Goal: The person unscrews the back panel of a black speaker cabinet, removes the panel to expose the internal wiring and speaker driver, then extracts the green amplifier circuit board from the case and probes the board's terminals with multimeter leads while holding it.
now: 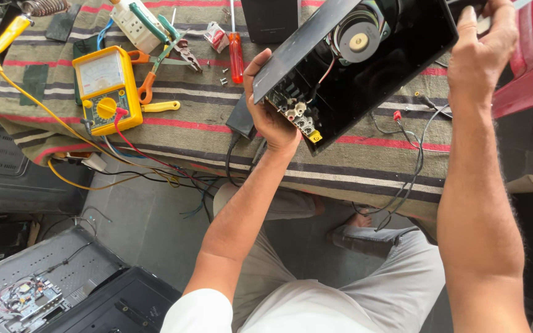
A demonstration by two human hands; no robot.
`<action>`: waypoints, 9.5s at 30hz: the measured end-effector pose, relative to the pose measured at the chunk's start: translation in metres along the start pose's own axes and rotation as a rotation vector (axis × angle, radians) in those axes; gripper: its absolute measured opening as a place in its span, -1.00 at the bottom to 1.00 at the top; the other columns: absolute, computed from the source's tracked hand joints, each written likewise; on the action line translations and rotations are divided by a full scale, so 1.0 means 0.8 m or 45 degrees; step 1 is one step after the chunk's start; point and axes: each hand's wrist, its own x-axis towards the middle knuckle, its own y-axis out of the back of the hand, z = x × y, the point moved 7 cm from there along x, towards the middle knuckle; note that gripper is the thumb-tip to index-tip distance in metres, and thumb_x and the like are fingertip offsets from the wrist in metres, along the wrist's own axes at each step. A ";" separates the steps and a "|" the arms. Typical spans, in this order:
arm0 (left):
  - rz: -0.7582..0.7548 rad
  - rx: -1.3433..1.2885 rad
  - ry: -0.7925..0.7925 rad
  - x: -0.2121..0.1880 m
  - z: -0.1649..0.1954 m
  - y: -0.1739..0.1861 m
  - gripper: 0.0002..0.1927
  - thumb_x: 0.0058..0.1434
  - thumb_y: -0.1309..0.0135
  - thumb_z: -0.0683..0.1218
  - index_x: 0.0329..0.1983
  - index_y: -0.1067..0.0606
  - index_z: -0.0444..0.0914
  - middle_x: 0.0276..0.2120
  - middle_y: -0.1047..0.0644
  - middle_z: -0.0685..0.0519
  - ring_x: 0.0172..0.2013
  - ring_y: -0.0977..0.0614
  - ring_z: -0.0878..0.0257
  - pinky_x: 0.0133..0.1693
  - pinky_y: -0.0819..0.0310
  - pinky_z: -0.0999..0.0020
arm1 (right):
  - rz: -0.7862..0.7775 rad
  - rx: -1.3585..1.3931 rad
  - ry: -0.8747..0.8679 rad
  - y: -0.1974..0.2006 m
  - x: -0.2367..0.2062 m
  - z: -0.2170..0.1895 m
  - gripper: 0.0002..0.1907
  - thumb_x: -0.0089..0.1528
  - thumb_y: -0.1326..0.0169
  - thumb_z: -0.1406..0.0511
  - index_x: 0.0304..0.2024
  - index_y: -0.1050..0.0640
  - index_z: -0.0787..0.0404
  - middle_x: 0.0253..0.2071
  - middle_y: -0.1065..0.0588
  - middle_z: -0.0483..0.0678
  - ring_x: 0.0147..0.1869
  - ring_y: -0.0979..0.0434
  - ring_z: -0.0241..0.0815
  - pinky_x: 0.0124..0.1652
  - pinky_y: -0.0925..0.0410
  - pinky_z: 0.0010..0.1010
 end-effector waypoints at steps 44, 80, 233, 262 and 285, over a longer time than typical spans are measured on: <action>-0.273 0.088 0.181 -0.012 -0.015 -0.029 -0.34 0.45 0.02 0.07 0.48 -0.17 -0.37 0.33 -0.35 -0.07 0.33 -0.41 0.24 0.38 -0.30 0.30 | 0.046 0.408 0.037 -0.017 -0.049 -0.084 -0.52 0.56 -0.04 0.13 0.36 -0.47 0.36 -0.26 -0.41 -0.28 -0.31 -0.21 -0.54 -0.33 -0.09 -0.67; -0.226 0.802 0.131 -0.012 -0.026 -0.012 -0.62 0.56 0.09 0.13 0.02 -0.44 -0.29 0.11 -0.40 0.03 -0.35 -0.33 0.49 -0.30 -0.26 0.54 | -0.318 0.728 -0.448 -0.051 -0.067 -0.064 -0.49 0.49 0.13 0.00 -0.14 -0.61 0.26 -0.36 -0.52 -0.27 -0.35 -0.44 -0.54 -0.43 -0.32 -0.60; -0.684 1.482 -0.560 -0.091 0.068 -0.139 -0.46 0.35 -0.25 0.17 0.24 -0.50 -0.22 0.31 -0.34 -0.07 0.08 -0.50 0.10 0.14 -0.29 0.11 | -0.233 1.382 -1.235 -0.085 -0.138 0.006 -0.73 0.47 0.10 0.22 0.00 -0.51 0.28 -0.10 -0.55 0.04 -0.12 -0.63 -0.07 -0.17 -0.57 -0.28; -0.450 1.415 -0.614 -0.031 0.083 -0.137 -0.80 0.40 -0.10 -0.20 0.02 -0.40 -0.36 0.12 -0.44 -0.18 0.17 -0.50 -0.14 0.21 -0.44 0.06 | -0.167 1.214 -1.093 -0.089 -0.140 -0.004 -0.63 0.51 0.26 0.15 0.08 -0.47 0.25 -0.08 -0.59 -0.03 -0.06 -0.66 -0.24 -0.06 -0.54 -0.42; -0.409 0.646 0.213 -0.037 0.019 -0.105 -0.79 0.37 0.07 -0.34 -0.02 -0.51 -0.33 -0.22 -0.52 0.06 -0.26 -0.55 0.38 -0.21 -0.47 0.48 | -0.188 1.450 -1.300 -0.076 -0.132 0.029 -0.66 0.47 0.24 0.29 -0.07 -0.51 0.42 -0.23 -0.63 0.09 -0.24 -0.69 -0.08 -0.29 -0.61 -0.28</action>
